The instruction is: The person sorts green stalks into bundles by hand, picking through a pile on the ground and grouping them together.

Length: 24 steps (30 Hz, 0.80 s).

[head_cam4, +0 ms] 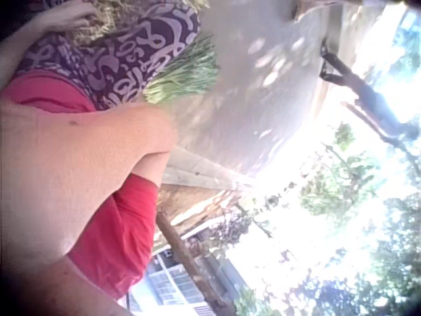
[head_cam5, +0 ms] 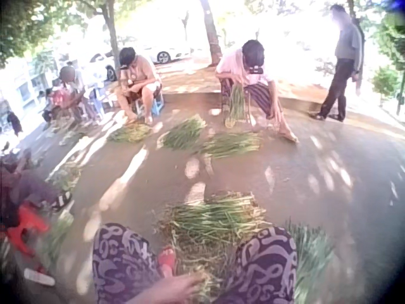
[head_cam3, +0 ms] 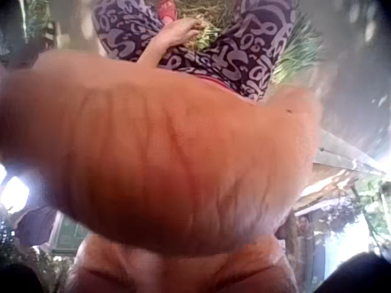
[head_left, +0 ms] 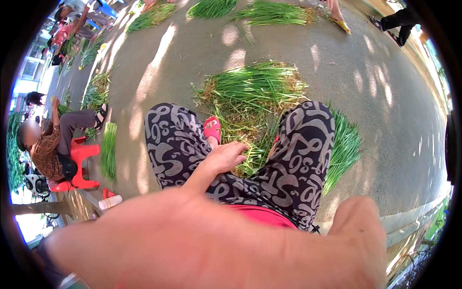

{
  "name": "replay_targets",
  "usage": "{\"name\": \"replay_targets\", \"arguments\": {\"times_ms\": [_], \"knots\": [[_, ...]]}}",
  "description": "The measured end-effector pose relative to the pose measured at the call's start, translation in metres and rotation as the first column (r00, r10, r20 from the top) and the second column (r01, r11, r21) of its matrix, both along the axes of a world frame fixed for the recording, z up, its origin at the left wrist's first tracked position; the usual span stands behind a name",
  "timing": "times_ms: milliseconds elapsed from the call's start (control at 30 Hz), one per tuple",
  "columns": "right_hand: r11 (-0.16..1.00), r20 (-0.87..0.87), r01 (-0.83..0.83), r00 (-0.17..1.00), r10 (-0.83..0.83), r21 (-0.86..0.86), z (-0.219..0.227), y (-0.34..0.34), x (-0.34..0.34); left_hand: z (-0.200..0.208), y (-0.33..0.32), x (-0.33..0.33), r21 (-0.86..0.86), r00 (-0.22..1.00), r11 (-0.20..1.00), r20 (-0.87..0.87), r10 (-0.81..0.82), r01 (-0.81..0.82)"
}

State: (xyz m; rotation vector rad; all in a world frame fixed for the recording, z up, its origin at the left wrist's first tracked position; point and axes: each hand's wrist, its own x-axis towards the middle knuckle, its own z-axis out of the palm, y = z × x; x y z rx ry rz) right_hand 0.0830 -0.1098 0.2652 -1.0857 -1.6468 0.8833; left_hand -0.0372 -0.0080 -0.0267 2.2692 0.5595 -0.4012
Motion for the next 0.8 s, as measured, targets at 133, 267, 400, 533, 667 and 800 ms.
{"name": "replay_targets", "arguments": {"times_ms": [133,267,400,533,667,800], "knots": [[0.995,0.018,-0.096,0.995,0.096,-0.016,-0.003,0.01,-0.017,-0.003,-0.005,-0.001,0.015,0.996,1.0,0.085,-0.02,0.019],[0.99,0.024,-0.141,0.99,0.141,-0.022,-0.005,0.018,-0.027,0.003,-0.003,0.003,-0.059,0.999,0.998,0.035,0.038,-0.036],[0.987,0.038,-0.157,0.987,0.159,-0.034,-0.004,0.022,-0.034,0.009,-0.003,0.005,-0.016,1.0,1.0,0.016,0.002,-0.001],[0.98,0.04,-0.193,0.98,0.194,-0.04,-0.004,0.027,-0.041,0.013,-0.002,0.002,-0.031,0.999,0.999,0.008,0.042,-0.042],[0.983,0.061,-0.175,0.982,0.178,-0.045,0.001,0.025,-0.043,0.012,-0.003,0.006,-0.035,0.999,0.999,0.028,0.017,-0.016],[0.982,0.06,-0.185,0.98,0.188,-0.046,0.001,0.023,-0.045,0.009,-0.002,0.004,-0.036,1.0,0.999,0.017,0.02,-0.019]]}}
